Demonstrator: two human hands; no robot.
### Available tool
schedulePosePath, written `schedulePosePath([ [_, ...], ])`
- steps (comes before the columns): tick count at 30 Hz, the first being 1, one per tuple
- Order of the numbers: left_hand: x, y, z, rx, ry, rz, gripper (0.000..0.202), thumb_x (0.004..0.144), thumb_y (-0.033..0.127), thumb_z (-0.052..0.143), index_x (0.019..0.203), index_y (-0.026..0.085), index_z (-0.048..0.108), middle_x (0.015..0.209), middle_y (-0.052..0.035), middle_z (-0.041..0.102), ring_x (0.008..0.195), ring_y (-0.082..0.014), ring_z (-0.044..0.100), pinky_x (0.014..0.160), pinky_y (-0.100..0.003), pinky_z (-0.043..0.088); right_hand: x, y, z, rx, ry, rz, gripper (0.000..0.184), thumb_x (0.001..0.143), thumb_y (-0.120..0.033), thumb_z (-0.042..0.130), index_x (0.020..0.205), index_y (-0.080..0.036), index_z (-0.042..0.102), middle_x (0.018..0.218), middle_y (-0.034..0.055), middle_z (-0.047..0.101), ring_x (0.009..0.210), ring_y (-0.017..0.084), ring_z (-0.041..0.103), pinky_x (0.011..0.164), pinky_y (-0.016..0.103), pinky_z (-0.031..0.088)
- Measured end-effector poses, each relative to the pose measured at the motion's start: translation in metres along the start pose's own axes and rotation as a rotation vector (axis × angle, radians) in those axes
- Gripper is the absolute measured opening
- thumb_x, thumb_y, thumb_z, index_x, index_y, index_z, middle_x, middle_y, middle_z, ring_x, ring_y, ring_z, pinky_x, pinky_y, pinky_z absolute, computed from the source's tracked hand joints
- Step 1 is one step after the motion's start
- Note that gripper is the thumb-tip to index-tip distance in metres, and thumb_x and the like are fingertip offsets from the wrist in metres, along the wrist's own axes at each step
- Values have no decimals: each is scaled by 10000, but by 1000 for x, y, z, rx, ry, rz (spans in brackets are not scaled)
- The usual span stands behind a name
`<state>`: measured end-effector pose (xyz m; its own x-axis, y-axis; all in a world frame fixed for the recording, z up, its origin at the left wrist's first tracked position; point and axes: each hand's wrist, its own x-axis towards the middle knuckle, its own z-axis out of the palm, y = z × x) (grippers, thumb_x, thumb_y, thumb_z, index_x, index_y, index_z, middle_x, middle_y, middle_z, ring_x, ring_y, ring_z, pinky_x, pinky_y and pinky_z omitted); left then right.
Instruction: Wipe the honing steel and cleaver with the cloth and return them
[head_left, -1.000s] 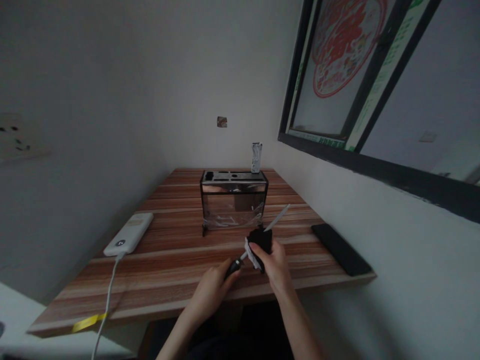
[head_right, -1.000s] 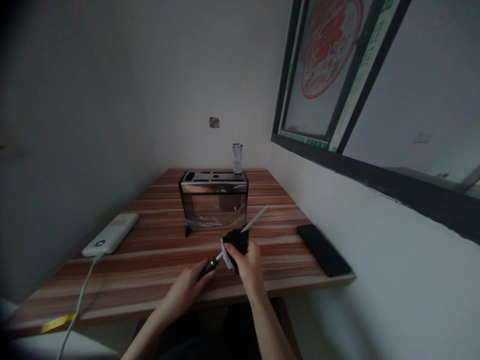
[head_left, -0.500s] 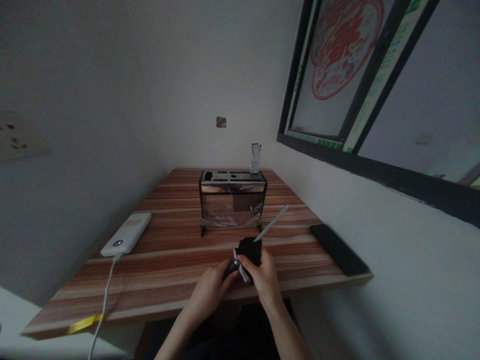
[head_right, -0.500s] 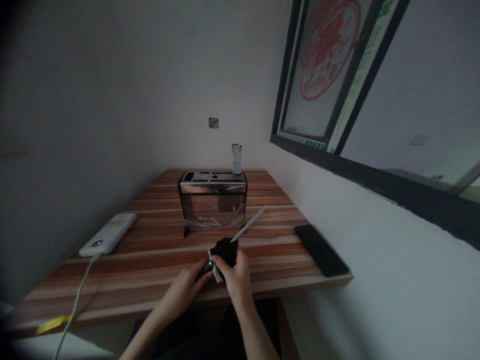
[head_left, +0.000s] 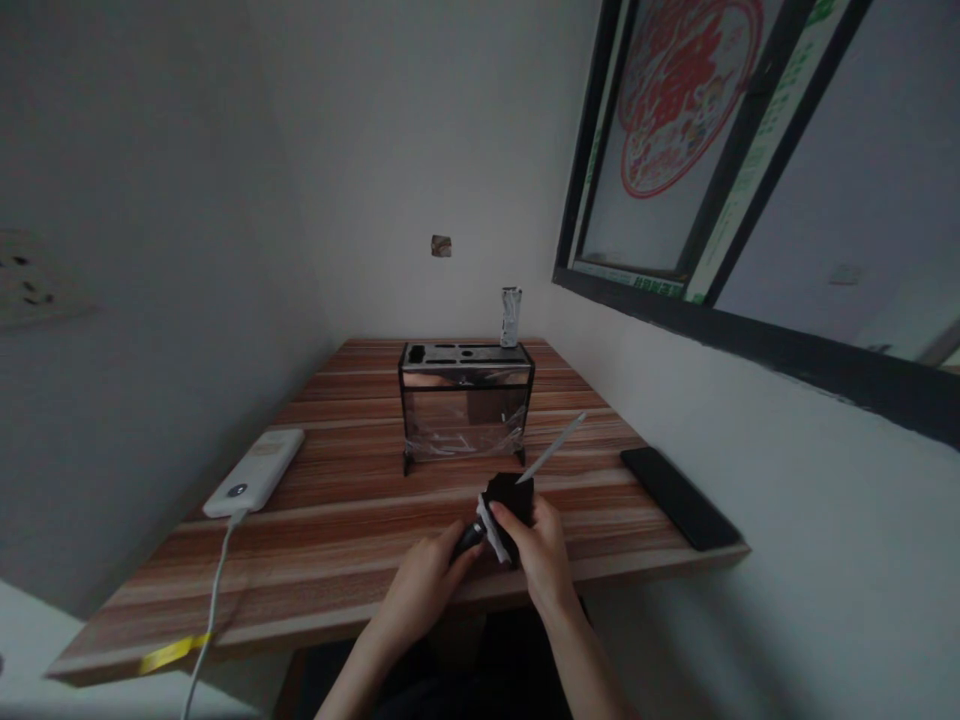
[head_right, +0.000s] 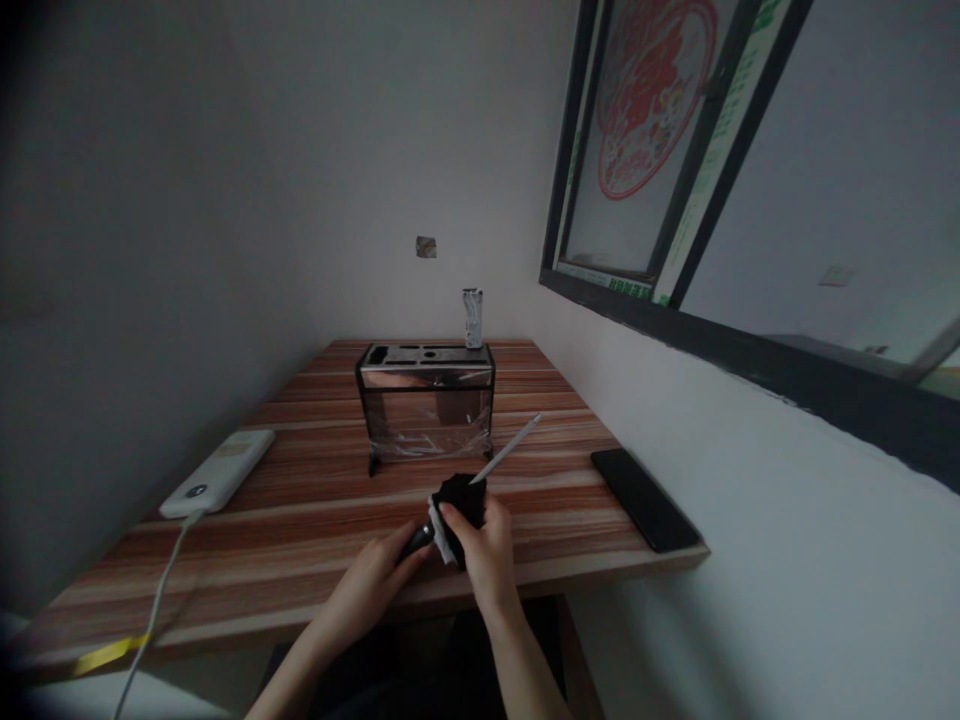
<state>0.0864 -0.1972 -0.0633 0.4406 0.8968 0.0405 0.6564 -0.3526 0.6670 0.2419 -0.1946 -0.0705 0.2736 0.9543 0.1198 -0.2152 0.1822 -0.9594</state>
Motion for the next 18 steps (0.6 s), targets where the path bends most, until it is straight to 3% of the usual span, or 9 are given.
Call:
schedulePosePath([
  [8, 0, -2, 2, 5, 7, 6, 238, 905, 349, 409, 986, 198, 573, 899, -67, 694, 845, -215, 645, 719, -244, 426, 13, -22, -10, 87, 30, 30, 312, 606, -365, 788, 781, -129, 683, 664, 61, 706, 461, 136, 584, 348, 197, 416],
  [18, -2, 2, -2, 43, -9, -4, 234, 906, 357, 417, 1002, 206, 570, 907, -58, 692, 860, -217, 642, 714, -244, 423, 42, -52, -36, 66, 83, -58, 301, 593, -384, 789, 740, -135, 704, 629, 57, 701, 448, 130, 574, 344, 196, 397],
])
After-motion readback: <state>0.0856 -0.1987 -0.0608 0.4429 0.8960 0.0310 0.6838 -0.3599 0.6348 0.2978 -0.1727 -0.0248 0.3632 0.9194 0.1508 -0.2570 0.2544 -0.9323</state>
